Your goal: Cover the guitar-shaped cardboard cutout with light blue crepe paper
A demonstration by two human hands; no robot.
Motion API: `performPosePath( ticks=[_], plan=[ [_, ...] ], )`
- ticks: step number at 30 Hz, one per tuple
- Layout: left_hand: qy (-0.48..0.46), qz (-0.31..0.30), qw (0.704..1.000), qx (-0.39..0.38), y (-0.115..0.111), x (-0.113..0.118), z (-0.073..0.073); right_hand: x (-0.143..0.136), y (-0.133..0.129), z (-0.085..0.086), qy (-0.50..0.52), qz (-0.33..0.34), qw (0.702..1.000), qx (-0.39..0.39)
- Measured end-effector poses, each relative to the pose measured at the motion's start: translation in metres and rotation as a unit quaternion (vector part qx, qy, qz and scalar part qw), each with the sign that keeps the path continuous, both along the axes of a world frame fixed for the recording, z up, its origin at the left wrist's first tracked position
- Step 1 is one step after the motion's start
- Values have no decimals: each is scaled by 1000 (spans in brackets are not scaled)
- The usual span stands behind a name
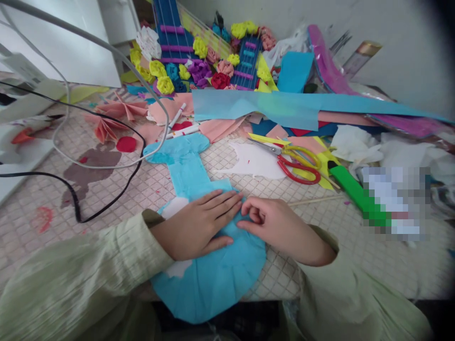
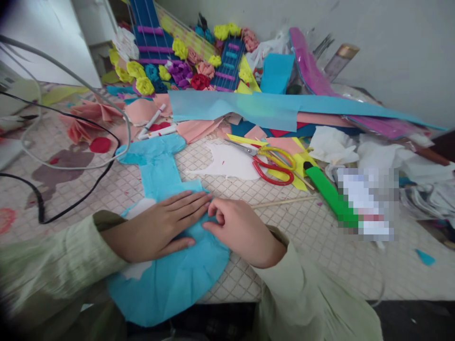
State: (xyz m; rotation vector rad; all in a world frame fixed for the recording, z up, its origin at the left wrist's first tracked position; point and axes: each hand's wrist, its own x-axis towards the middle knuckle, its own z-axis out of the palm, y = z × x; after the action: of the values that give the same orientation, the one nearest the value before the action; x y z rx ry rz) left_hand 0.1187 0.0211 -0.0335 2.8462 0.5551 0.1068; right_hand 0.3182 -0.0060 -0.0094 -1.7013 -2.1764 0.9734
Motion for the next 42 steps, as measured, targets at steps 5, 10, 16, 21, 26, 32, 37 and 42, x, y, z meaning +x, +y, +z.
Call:
performPosePath(
  ticks=[5, 10, 16, 21, 26, 32, 37, 42],
  plan=[
    [1, 2, 1000, -4, -1, -1, -1, 1, 0, 1, 14, 8, 1000, -5],
    [-5, 0, 1000, -10, -2, -2, -2, 2, 1, 0, 18, 4, 1000, -14],
    [-50, 1, 997, -55, 3, -2, 4, 4, 1, -2, 14, 15, 1000, -3],
    [-114, 7, 992, -59, 11, -5, 11, 4, 1, -2, 5, 24, 1000, 4],
    [-62, -27, 997, -25, 11, -4, 6, 3, 2, -2, 21, 24, 999, -6],
    [-19, -24, 999, -20, 9, -5, -1, 8, 2, -2, 42, 39, 998, -36],
    [-17, -24, 999, -26, 10, -6, 1, 11, 2, 3, 41, 62, 995, -64],
    [-6, -26, 1000, -8, 10, -6, 1, 15, 2, 6, 107, 29, 993, -52]
  ],
)
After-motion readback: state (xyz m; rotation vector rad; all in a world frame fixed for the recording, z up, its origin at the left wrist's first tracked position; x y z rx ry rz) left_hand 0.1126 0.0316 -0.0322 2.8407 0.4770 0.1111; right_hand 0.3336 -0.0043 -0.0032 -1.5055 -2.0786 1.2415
